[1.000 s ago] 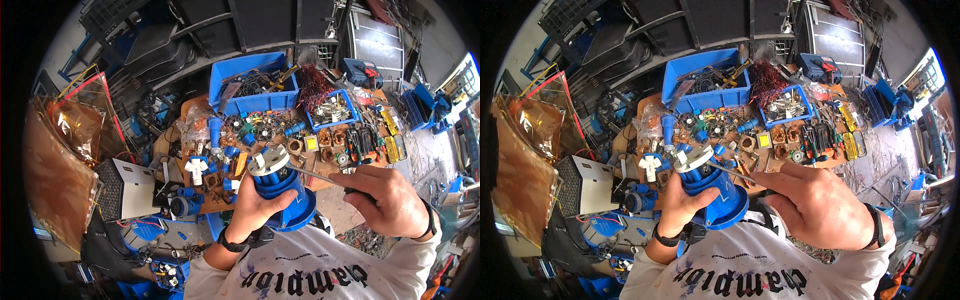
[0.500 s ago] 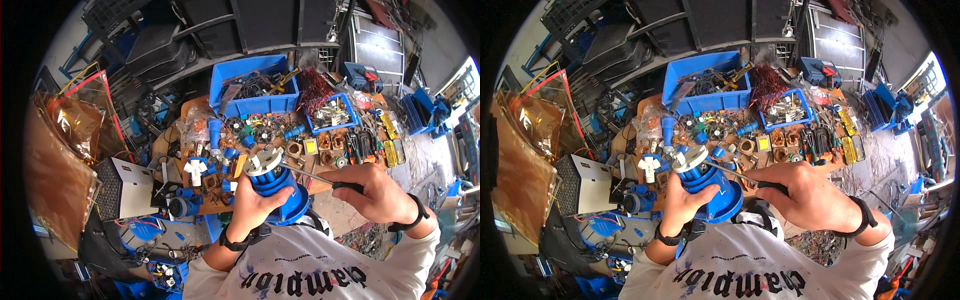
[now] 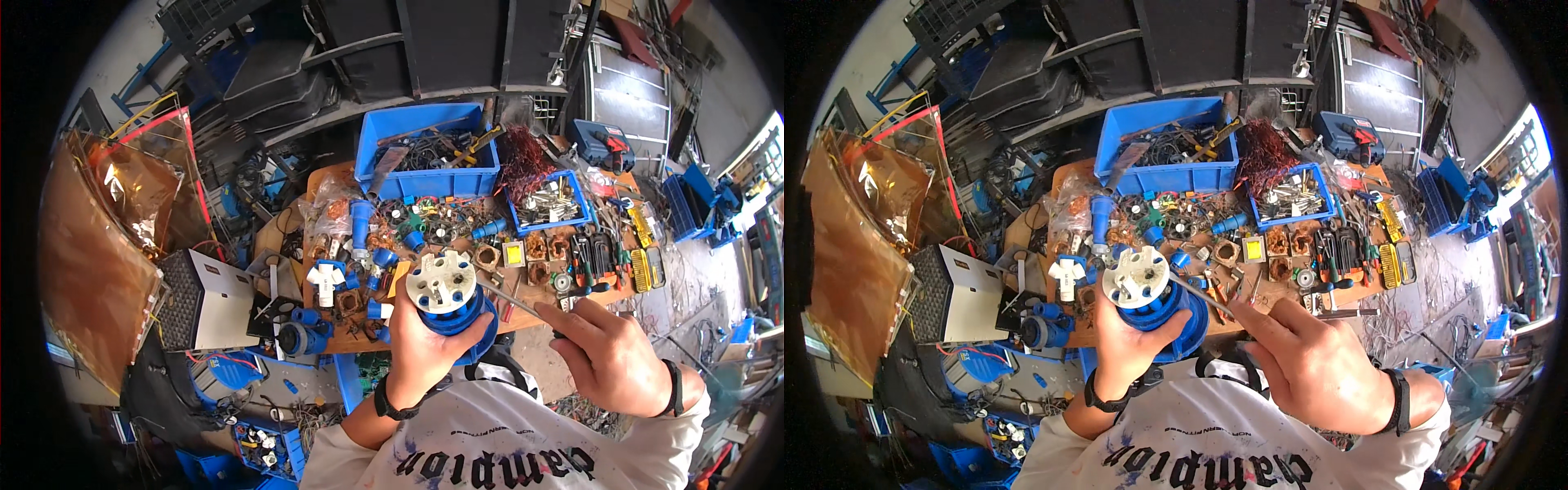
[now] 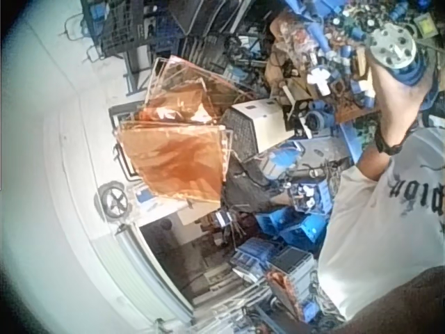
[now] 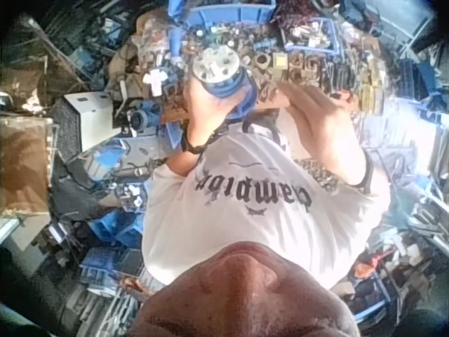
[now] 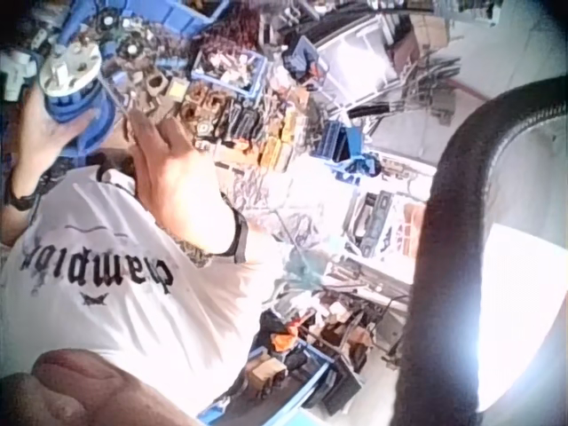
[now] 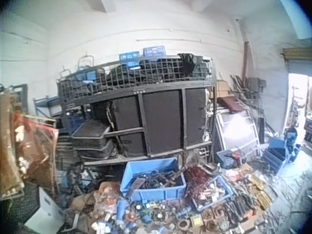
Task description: The person uses a screwdriver to tighten screws on a white plastic component attached to a blue cylindrical housing. They repeatedly rotate the housing and adjust the screws, occasionally separating the blue housing from the white component to inspect the interior before reassembling them.
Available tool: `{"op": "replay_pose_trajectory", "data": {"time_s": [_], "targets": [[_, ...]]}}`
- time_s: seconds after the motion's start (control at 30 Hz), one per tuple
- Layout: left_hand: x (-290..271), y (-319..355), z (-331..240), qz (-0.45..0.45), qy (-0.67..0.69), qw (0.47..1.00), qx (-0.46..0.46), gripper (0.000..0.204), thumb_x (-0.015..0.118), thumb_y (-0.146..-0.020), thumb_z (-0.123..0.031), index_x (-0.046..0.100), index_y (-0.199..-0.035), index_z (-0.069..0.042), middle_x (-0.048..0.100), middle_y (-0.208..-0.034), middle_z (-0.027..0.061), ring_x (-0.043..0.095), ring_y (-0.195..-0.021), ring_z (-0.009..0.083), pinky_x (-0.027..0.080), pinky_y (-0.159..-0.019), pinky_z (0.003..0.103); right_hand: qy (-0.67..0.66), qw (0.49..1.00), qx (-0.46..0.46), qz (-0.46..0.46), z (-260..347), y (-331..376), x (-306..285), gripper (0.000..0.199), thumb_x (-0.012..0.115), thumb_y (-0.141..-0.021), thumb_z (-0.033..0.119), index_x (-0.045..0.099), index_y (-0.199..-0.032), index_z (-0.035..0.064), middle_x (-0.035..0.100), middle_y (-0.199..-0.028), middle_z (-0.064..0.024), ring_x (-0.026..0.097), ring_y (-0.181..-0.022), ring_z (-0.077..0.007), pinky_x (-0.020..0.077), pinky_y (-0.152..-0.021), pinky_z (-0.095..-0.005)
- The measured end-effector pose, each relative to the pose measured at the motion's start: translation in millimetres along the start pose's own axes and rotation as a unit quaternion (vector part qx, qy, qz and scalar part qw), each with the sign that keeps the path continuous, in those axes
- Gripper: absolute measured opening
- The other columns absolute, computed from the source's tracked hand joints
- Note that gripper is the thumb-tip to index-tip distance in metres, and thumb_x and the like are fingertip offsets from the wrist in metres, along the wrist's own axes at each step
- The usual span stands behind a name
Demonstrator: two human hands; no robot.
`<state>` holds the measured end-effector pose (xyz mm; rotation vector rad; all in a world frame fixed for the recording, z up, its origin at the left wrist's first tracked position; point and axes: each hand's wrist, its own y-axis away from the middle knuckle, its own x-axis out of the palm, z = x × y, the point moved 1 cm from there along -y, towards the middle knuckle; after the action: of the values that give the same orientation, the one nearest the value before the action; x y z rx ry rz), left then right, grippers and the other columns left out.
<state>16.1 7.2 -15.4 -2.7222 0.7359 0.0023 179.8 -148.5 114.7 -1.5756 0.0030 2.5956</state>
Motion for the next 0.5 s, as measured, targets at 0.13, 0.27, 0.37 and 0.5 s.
{"op": "replay_pose_trajectory", "data": {"time_s": [0.13, 0.27, 0.37, 0.5], "targets": [[0, 3, 0, -0.015, -0.014, 1.0, 0.023, 0.077, 0.093, -0.068, -0.017, 0.048, -0.127, 0.002, 0.07, -0.113, 0.0143, 0.07, -0.101, 0.0223, 0.055, -0.089, 0.035, 0.006, 1.0, -0.011, 0.01, 4, 8, -4, 0.047, 0.069, -0.088, 0.008, 0.059, -0.134, 0.0042, 0.057, -0.083, -0.0106, 0.062, -0.059, -0.0294, 0.0517, -0.049, -0.0398], [1, 5, -2, -0.025, 0.003, 0.999, 0.034, 0.08, 0.093, -0.068, -0.017, 0.047, -0.129, 0.002, 0.069, -0.113, 0.0149, 0.07, -0.102, 0.0224, 0.055, -0.089, 0.035, -0.013, 1.0, -0.02, 0.004, 3, 12, -1, 0.047, 0.069, -0.088, 0.007, 0.059, -0.133, 0.0042, 0.057, -0.083, -0.0105, 0.062, -0.059, -0.0292, 0.0516, -0.049, -0.0396], [1, 6, -14, 0.008, -0.022, 0.999, 0.037, 0.085, 0.093, -0.067, -0.01, 0.043, -0.135, 0.001, 0.063, -0.124, 0.0143, 0.064, -0.112, 0.0224, 0.051, -0.099, 0.038, -0.022, 1.0, -0.021, -0.004, 2, 14, 2, 0.047, 0.069, -0.088, 0.007, 0.059, -0.133, 0.0043, 0.057, -0.083, -0.0105, 0.062, -0.059, -0.0292, 0.052, -0.049, -0.0392], [3, 9, -11, -0.007, -0.008, 0.999, 0.038, 0.086, 0.093, -0.066, -0.012, 0.043, -0.135, 0.002, 0.062, -0.124, 0.0156, 0.064, -0.112, 0.0241, 0.05, -0.098, 0.038, -0.02, 0.999, -0.021, -0.013, 3, 17, 6, 0.048, 0.069, -0.087, 0.007, 0.059, -0.134, 0.0044, 0.057, -0.083, -0.0104, 0.061, -0.059, -0.029, 0.0524, -0.05, -0.0388]]}}
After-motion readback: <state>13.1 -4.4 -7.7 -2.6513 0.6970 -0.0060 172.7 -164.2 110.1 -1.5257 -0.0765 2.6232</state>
